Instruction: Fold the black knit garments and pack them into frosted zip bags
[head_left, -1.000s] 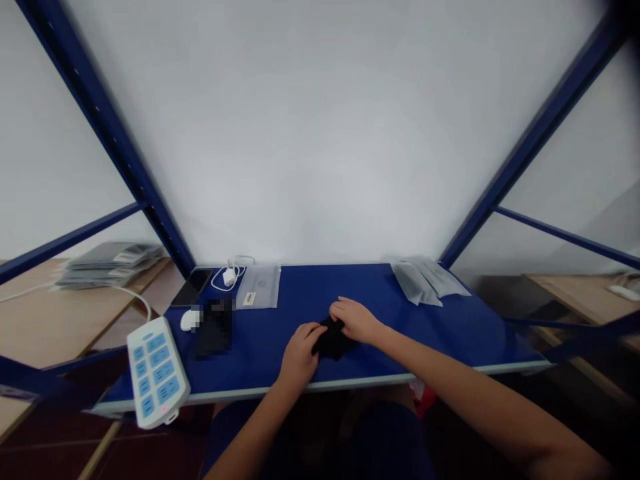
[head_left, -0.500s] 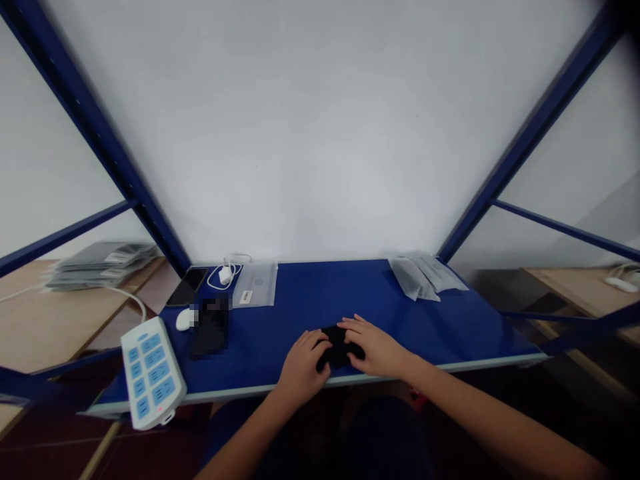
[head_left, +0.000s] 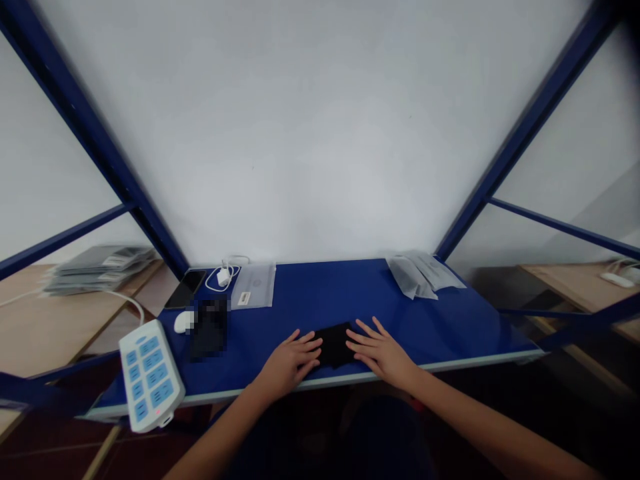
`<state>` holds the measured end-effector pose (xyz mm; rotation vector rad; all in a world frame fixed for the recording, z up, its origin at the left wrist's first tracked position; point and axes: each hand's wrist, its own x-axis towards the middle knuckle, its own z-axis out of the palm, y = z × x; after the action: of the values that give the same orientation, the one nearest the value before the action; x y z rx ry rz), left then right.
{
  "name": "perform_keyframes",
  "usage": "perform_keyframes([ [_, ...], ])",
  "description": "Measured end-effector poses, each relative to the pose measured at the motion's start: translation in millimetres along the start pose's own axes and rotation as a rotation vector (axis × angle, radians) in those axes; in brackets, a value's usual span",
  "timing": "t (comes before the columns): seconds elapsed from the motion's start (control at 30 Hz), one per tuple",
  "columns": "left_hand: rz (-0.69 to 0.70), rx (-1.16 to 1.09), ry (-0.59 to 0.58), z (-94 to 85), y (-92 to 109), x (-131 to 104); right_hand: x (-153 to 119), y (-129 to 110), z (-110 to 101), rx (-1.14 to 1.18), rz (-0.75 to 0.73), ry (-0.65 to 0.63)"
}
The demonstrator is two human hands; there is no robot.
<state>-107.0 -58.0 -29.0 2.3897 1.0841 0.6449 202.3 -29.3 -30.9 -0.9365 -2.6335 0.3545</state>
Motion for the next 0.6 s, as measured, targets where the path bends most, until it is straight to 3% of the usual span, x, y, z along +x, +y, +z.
perform_keyframes([
  [0.13,-0.124,-0.025,0.083,-3.0,9.1,15.1,5.6,6.1,2.5,-0.036,0.009,0.029],
  [0.37,-0.448,-0.102,0.312,16.2,1.8,63.1,50.8,23.1,10.1,-0.131,0.162,0.178],
  [0.6,-0.722,-0.443,0.321,4.0,-24.2,87.4,79.4,28.3,25.3,-0.091,0.156,0.24],
])
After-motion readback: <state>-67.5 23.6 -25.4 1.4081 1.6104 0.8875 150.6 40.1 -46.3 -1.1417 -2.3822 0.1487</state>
